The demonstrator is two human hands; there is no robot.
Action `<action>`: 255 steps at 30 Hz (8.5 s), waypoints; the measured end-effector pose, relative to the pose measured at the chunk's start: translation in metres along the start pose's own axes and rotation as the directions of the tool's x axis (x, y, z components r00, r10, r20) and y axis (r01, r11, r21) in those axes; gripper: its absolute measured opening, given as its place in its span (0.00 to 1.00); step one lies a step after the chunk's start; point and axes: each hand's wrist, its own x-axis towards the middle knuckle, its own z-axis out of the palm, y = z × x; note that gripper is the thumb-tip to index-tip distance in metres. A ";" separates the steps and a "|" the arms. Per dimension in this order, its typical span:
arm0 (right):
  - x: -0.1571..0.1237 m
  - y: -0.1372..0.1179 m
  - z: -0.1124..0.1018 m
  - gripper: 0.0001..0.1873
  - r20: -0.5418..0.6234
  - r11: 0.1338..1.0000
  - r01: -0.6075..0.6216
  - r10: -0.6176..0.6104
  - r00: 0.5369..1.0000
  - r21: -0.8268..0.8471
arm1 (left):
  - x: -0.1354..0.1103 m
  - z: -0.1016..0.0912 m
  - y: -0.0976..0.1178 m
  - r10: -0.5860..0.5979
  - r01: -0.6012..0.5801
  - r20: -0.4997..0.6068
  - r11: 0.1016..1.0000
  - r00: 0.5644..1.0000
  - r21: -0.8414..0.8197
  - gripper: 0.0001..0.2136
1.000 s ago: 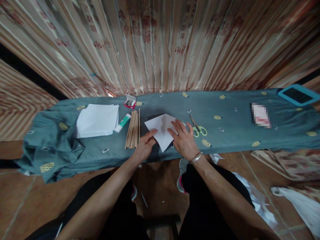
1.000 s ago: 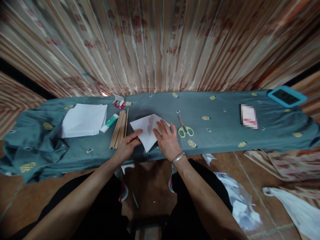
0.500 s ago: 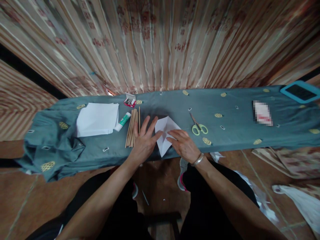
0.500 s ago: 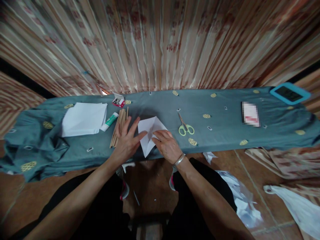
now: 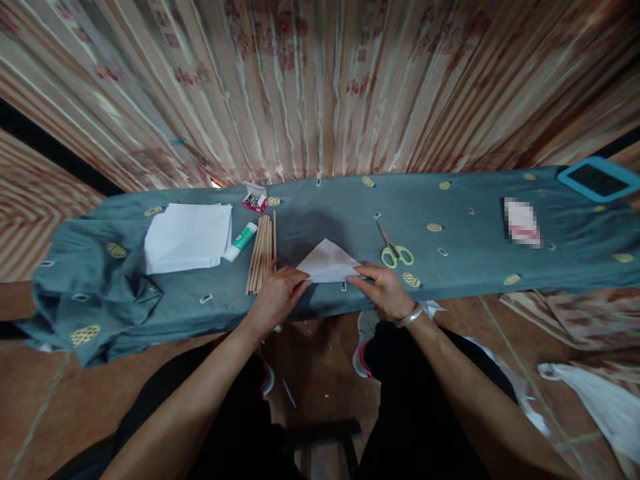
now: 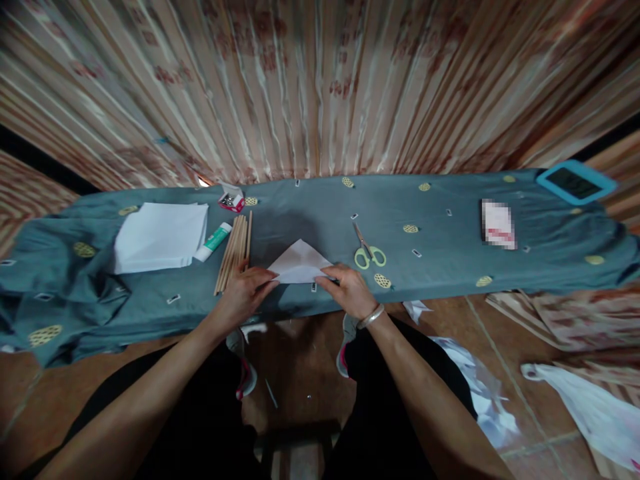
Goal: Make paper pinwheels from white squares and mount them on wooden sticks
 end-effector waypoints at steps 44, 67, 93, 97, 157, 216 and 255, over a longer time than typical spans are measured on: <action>0.043 -0.020 0.004 0.26 -0.145 0.867 -0.478 0.460 0.876 -0.141 | 0.004 0.027 0.029 0.071 -0.140 0.214 0.936 0.974 0.324 0.30; 0.044 -0.019 0.005 0.25 -0.154 0.855 -0.475 0.451 0.879 -0.210 | 0.006 0.027 0.030 0.051 -0.119 0.226 0.946 0.973 0.302 0.30; 0.022 -0.024 0.037 0.06 -0.124 0.907 -0.045 -0.008 0.992 -0.418 | 0.008 0.029 0.031 0.044 -0.126 0.246 0.937 0.968 0.326 0.31; 0.020 -0.022 0.035 0.06 -0.128 0.896 -0.042 -0.017 0.992 -0.442 | 0.006 0.027 0.030 0.058 -0.138 0.245 0.935 0.968 0.327 0.31; 0.031 -0.056 0.075 0.09 -0.093 0.964 -0.028 0.003 0.996 -0.265 | -0.035 -0.012 0.022 -0.028 -0.017 0.103 0.911 0.994 0.412 0.19; 0.038 -0.009 0.017 0.07 -0.359 0.991 -0.134 0.130 0.924 0.015 | -0.034 -0.029 0.009 -0.130 0.140 -0.067 0.973 0.989 0.185 0.17; 0.018 0.029 -0.043 0.17 -0.350 0.641 -0.398 0.209 0.913 -0.656 | 0.029 -0.043 -0.020 -0.674 0.329 -0.246 0.605 0.697 -0.725 0.14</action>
